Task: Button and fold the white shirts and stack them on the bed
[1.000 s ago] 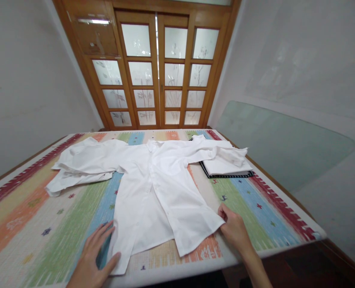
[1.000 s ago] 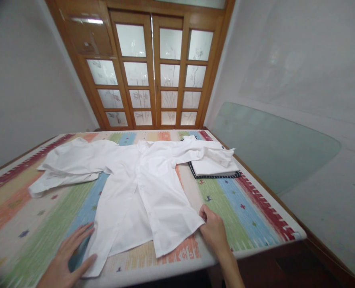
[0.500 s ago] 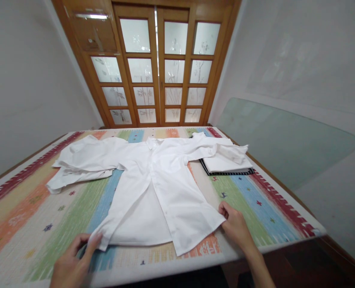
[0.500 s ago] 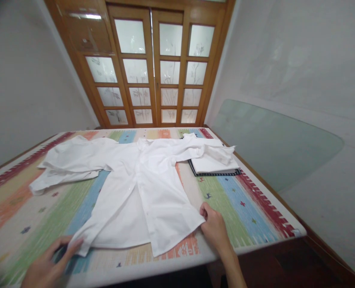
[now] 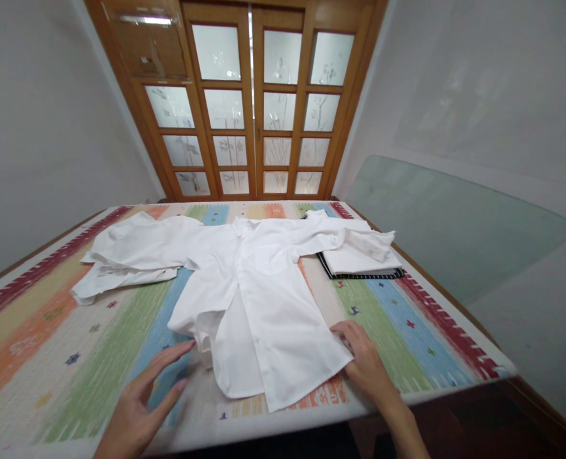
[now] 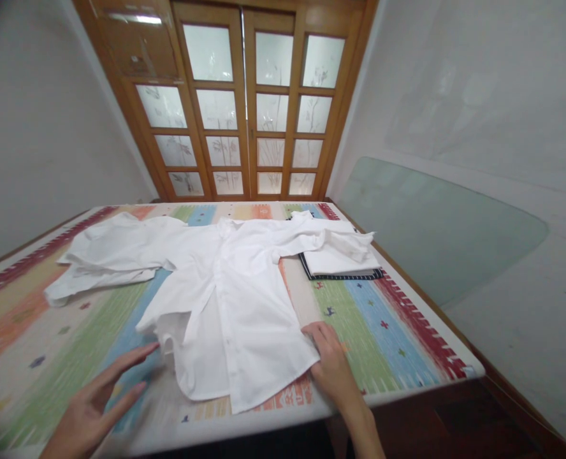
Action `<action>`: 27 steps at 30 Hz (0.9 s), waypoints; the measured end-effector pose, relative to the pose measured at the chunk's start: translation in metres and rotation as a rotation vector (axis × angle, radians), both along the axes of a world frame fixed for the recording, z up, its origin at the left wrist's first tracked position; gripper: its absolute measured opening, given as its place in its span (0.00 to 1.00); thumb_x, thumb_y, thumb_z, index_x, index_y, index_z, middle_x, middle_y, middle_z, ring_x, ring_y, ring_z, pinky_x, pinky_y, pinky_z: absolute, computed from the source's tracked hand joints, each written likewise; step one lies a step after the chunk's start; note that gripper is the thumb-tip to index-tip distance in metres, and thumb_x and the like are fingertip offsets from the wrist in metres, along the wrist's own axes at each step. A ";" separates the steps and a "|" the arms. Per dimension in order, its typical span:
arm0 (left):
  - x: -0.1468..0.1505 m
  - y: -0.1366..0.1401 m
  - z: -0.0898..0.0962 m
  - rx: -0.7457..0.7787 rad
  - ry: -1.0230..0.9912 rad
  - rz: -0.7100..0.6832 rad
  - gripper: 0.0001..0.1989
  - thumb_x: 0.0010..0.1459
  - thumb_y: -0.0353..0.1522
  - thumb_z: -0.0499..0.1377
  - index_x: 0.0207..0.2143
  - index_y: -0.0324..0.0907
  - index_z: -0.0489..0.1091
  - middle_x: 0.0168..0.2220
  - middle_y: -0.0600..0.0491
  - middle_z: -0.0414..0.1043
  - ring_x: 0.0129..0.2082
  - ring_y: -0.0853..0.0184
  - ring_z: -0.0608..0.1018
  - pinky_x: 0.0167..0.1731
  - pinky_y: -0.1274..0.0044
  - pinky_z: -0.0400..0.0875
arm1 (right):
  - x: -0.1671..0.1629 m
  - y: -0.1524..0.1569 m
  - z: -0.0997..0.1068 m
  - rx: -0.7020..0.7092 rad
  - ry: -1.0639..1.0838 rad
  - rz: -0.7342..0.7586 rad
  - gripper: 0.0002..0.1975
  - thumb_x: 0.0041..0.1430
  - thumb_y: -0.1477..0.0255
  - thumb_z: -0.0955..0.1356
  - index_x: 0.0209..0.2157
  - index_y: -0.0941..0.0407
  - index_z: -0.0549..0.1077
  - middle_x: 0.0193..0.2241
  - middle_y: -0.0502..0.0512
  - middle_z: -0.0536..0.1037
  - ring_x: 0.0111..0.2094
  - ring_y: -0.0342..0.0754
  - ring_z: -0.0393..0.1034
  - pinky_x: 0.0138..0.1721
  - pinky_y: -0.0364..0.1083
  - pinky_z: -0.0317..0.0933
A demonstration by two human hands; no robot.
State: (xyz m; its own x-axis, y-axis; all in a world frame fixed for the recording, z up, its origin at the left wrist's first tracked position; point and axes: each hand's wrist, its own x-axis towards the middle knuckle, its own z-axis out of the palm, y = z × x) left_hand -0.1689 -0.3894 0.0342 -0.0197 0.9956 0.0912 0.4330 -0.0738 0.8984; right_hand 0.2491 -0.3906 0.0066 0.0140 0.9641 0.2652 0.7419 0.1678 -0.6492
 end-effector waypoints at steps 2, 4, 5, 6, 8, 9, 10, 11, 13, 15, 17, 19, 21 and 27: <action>0.007 0.008 -0.006 0.020 0.031 0.059 0.29 0.45 0.48 0.66 0.49 0.46 0.72 0.52 0.46 0.73 0.51 0.53 0.76 0.50 0.62 0.73 | -0.001 0.001 0.000 0.004 0.022 0.026 0.17 0.49 0.78 0.62 0.41 0.54 0.71 0.42 0.57 0.73 0.46 0.54 0.66 0.48 0.50 0.60; 0.014 0.016 -0.016 0.044 0.003 0.179 0.34 0.45 0.49 0.65 0.53 0.44 0.67 0.55 0.43 0.70 0.50 0.53 0.76 0.45 0.64 0.77 | -0.001 0.001 0.000 -0.011 0.041 0.037 0.17 0.49 0.78 0.62 0.41 0.54 0.72 0.42 0.57 0.73 0.45 0.53 0.67 0.47 0.50 0.60; 0.016 0.018 -0.021 0.049 -0.011 0.247 0.37 0.45 0.50 0.65 0.54 0.43 0.66 0.56 0.42 0.69 0.50 0.53 0.76 0.43 0.65 0.78 | -0.001 0.002 0.000 -0.020 0.049 0.036 0.16 0.50 0.78 0.62 0.41 0.54 0.72 0.42 0.58 0.74 0.44 0.53 0.67 0.47 0.50 0.61; 0.018 0.019 -0.025 0.053 -0.020 0.308 0.39 0.44 0.51 0.64 0.55 0.42 0.64 0.56 0.41 0.68 0.49 0.53 0.76 0.41 0.65 0.78 | -0.001 0.002 0.000 -0.028 0.055 0.032 0.15 0.50 0.78 0.62 0.41 0.54 0.72 0.41 0.58 0.74 0.44 0.53 0.67 0.46 0.50 0.61; 0.020 0.020 -0.030 0.055 -0.024 0.360 0.40 0.43 0.52 0.65 0.55 0.41 0.64 0.54 0.41 0.70 0.45 0.55 0.78 0.38 0.67 0.79 | -0.002 0.002 0.001 -0.032 0.063 0.018 0.14 0.50 0.77 0.63 0.39 0.54 0.72 0.40 0.58 0.75 0.43 0.54 0.68 0.45 0.51 0.62; 0.021 0.019 -0.031 0.049 -0.013 0.349 0.39 0.42 0.52 0.65 0.54 0.41 0.65 0.50 0.43 0.73 0.42 0.56 0.79 0.38 0.68 0.78 | -0.002 0.003 0.001 -0.031 0.067 0.012 0.13 0.50 0.76 0.63 0.38 0.54 0.73 0.39 0.58 0.76 0.42 0.54 0.69 0.44 0.51 0.62; 0.022 0.018 -0.031 0.036 0.008 0.327 0.37 0.42 0.52 0.65 0.51 0.42 0.67 0.46 0.45 0.76 0.39 0.57 0.80 0.37 0.68 0.78 | -0.002 0.003 0.001 -0.028 0.072 0.008 0.13 0.50 0.76 0.63 0.38 0.54 0.73 0.38 0.58 0.76 0.42 0.54 0.69 0.44 0.51 0.63; 0.023 0.017 -0.030 0.020 0.032 0.308 0.34 0.42 0.52 0.64 0.48 0.43 0.70 0.41 0.48 0.78 0.36 0.58 0.80 0.37 0.69 0.78 | -0.002 0.003 0.002 -0.024 0.078 0.005 0.13 0.50 0.76 0.63 0.37 0.54 0.73 0.38 0.58 0.76 0.41 0.54 0.69 0.44 0.51 0.63; 0.026 0.018 -0.027 -0.018 0.046 0.288 0.27 0.43 0.52 0.62 0.40 0.44 0.73 0.35 0.51 0.79 0.34 0.58 0.80 0.38 0.69 0.77 | -0.002 0.004 0.003 -0.016 0.091 -0.002 0.13 0.49 0.76 0.62 0.36 0.55 0.74 0.37 0.58 0.77 0.41 0.54 0.70 0.44 0.51 0.64; 0.029 0.020 -0.024 -0.038 -0.011 0.287 0.24 0.43 0.52 0.61 0.34 0.43 0.73 0.33 0.51 0.80 0.37 0.56 0.80 0.40 0.69 0.76 | -0.001 0.004 0.002 -0.009 0.097 -0.016 0.15 0.48 0.76 0.62 0.36 0.54 0.74 0.37 0.58 0.78 0.41 0.54 0.71 0.45 0.52 0.64; 0.030 0.024 -0.020 -0.035 -0.080 0.325 0.23 0.43 0.52 0.60 0.33 0.43 0.72 0.34 0.50 0.80 0.39 0.55 0.80 0.41 0.69 0.76 | 0.003 0.004 0.001 0.006 0.098 -0.046 0.17 0.46 0.77 0.61 0.38 0.54 0.75 0.38 0.58 0.79 0.42 0.54 0.72 0.45 0.51 0.65; 0.028 0.025 -0.013 -0.013 -0.089 0.403 0.23 0.42 0.51 0.60 0.33 0.42 0.71 0.35 0.50 0.80 0.40 0.55 0.80 0.42 0.69 0.75 | 0.009 0.005 0.000 0.033 0.091 -0.079 0.19 0.46 0.77 0.61 0.39 0.55 0.75 0.38 0.58 0.80 0.42 0.54 0.73 0.45 0.51 0.65; 0.023 0.024 -0.002 0.020 -0.022 0.485 0.22 0.44 0.50 0.59 0.34 0.43 0.71 0.35 0.51 0.79 0.39 0.56 0.80 0.43 0.69 0.75 | 0.015 0.006 -0.001 0.063 0.074 -0.101 0.20 0.45 0.77 0.60 0.39 0.55 0.75 0.38 0.58 0.80 0.41 0.54 0.74 0.45 0.51 0.66; -0.016 0.013 0.019 0.281 0.340 0.438 0.15 0.51 0.47 0.56 0.29 0.47 0.71 0.31 0.53 0.76 0.36 0.58 0.79 0.44 0.69 0.74 | 0.031 0.008 0.001 0.091 0.024 -0.131 0.19 0.45 0.77 0.60 0.39 0.55 0.76 0.38 0.58 0.81 0.41 0.53 0.75 0.45 0.51 0.67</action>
